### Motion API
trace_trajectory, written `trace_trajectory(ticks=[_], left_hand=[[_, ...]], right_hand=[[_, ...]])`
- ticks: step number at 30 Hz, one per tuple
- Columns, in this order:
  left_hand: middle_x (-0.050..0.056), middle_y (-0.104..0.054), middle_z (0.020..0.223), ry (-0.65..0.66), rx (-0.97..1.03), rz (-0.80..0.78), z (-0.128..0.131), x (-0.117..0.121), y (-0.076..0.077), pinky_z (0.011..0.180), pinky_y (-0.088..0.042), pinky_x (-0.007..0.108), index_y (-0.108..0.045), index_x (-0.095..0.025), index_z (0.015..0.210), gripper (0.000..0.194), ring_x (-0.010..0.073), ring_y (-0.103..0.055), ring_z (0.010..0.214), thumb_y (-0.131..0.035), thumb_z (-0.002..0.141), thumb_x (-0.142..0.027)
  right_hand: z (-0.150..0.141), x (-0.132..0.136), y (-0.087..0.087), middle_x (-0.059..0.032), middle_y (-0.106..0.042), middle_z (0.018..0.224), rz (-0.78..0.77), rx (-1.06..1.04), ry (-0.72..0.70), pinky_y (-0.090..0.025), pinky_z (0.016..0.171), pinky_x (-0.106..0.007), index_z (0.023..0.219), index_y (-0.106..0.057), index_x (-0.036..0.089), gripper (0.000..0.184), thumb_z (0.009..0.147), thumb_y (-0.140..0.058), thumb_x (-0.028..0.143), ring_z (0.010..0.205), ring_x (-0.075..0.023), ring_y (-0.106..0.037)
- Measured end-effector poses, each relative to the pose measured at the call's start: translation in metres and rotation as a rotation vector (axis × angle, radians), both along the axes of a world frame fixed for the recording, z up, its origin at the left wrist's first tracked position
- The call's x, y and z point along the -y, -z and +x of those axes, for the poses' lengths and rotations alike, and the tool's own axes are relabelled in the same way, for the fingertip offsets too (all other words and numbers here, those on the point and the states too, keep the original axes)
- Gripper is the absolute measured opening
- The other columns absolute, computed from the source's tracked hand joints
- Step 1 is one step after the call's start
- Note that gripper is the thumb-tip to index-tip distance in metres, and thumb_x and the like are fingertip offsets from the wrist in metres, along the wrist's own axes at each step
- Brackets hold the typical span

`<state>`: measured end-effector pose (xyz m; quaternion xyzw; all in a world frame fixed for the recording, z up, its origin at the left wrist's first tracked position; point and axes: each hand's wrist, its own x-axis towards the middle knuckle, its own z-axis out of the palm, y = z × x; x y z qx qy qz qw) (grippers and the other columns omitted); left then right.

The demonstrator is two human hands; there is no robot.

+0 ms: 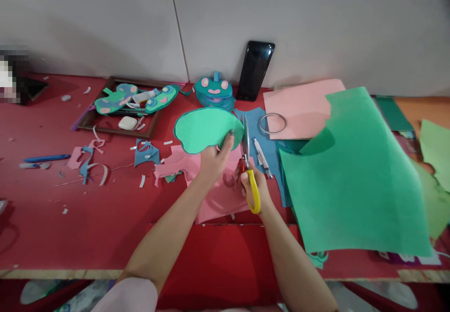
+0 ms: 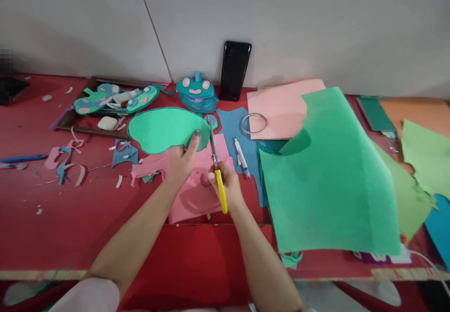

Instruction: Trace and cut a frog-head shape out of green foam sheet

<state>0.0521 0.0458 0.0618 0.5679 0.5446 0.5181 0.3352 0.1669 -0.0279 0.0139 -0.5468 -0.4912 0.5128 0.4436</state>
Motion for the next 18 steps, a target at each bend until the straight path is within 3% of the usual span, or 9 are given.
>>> trace_trajectory(ticks=[8, 18], left_hand=[[-0.002, -0.044, 0.054, -0.001, -0.018, -0.064, -0.0018, 0.0005, -0.0069, 0.057, -0.037, 0.024, -0.041, -0.020, 0.053, 0.039, 0.0103, -0.043, 0.055, -0.049, 0.082, -0.045], [-0.005, -0.033, 0.048, -0.001, -0.005, -0.093, -0.0033, -0.0006, -0.0001, 0.049, -0.031, 0.025, -0.034, -0.021, 0.049, 0.046, 0.0090, -0.036, 0.048, -0.052, 0.079, -0.050]], right_hand=[[-0.0001, 0.0003, 0.0018, 0.0044, -0.037, 0.058, 0.004, 0.029, -0.001, -0.026, 0.041, -0.020, 0.077, -0.044, 0.020, 0.044, 0.080, -0.044, 0.064, 0.047, -0.0070, -0.032], [0.0009, 0.0008, 0.0049, 0.0045, -0.039, 0.059, -0.013, 0.023, 0.009, -0.027, 0.042, -0.020, 0.078, -0.046, 0.020, 0.041, 0.081, -0.046, 0.060, 0.047, -0.0072, -0.033]])
